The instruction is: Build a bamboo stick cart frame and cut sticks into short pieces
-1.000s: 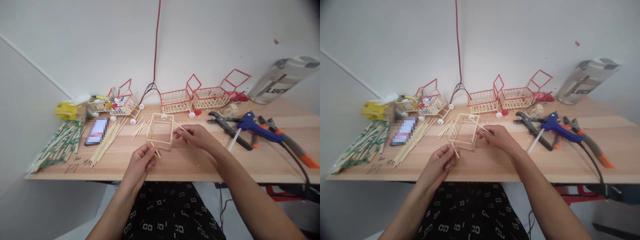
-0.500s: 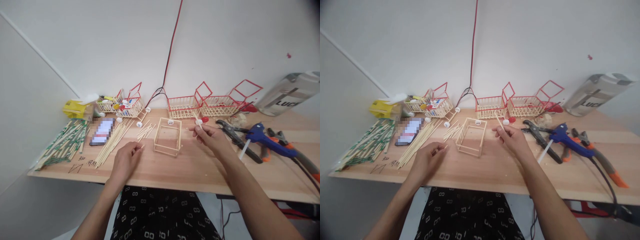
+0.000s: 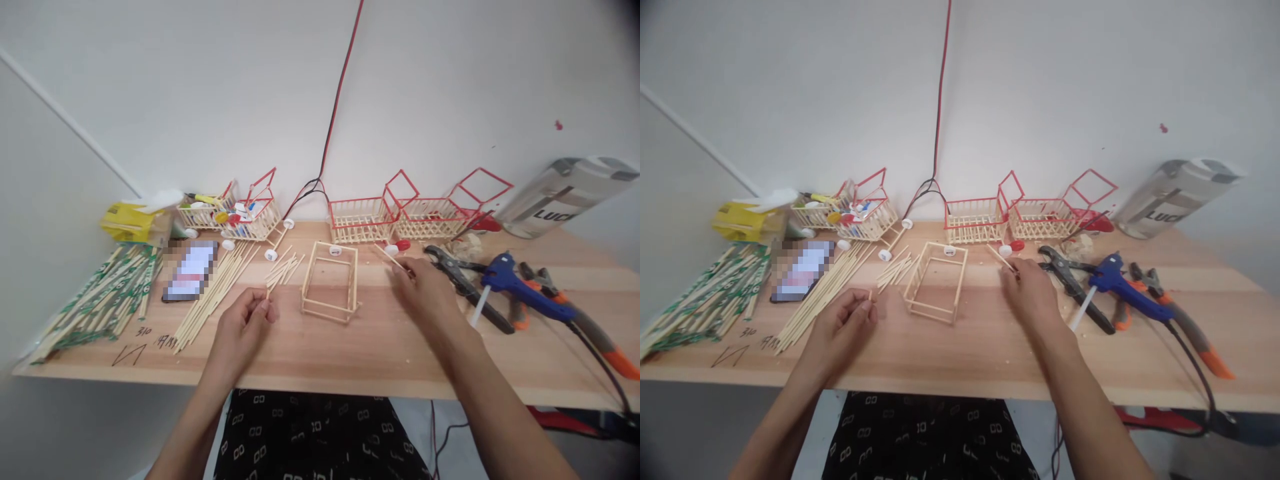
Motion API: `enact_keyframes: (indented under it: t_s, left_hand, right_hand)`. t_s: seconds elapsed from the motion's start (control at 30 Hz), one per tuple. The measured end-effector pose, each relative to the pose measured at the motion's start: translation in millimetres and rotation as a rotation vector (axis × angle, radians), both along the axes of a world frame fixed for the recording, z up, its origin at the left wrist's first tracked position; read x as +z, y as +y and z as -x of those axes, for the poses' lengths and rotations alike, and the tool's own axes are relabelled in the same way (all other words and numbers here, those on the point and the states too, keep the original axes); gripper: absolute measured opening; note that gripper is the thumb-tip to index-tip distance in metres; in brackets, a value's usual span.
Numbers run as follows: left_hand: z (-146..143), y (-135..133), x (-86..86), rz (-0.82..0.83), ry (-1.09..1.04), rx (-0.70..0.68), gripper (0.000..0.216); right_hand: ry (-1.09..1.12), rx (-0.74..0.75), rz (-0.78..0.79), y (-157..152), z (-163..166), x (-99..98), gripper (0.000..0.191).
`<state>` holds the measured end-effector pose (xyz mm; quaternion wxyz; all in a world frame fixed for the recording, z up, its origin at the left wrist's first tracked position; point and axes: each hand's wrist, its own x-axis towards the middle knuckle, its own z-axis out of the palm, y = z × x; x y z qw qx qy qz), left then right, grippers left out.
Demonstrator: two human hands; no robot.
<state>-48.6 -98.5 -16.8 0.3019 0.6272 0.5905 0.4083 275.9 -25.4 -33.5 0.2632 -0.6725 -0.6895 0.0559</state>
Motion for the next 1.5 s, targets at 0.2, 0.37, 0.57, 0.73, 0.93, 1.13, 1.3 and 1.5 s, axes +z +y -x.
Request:
enact_keyframes:
  t_s: [0.2, 0.37, 0.57, 0.73, 0.93, 1.13, 1.3, 1.5]
  left_hand:
    - [-7, 3, -3.9, 0.089, 0.02, -0.015, 0.015]
    - [-12, 4, -4.3, 0.08, -0.014, -0.025, 0.011]
    - [-25, 7, -3.3, 0.145, -0.041, -0.037, 0.008]
    - [-36, 11, -4.7, 0.075, 0.07, -0.069, 0.01]
    - [-37, 14, -7.3, -0.035, 0.231, -0.096, 0.01]
    - [-48, 10, -10.0, -0.032, 0.22, -0.122, 0.012]
    - [-61, 4, -15.1, -0.048, 0.276, -0.156, 0.015]
    - [-61, 3, -20.8, -0.061, 0.32, -0.167, 0.019]
  right_hand:
    - [-0.11, 0.03, -0.002, 6, -5, -16.4, 0.031]
    - [-0.151, 0.072, -0.075, 11, -6, -23.1, 0.032]
    - [0.01, 0.094, -0.144, -4, 1, -7.6, 0.033]
    - [0.242, 0.22, 0.024, -47, 15, -2.0, 0.027]
    - [0.254, 0.338, 0.027, -79, 49, -5.0, 0.021]
    - [0.206, 0.224, -0.059, -77, 50, -3.6, 0.014]
    - [0.183, 0.196, -0.057, -77, 45, -9.1, 0.013]
    - [0.19, 0.226, -0.029, -76, 48, -17.3, 0.019]
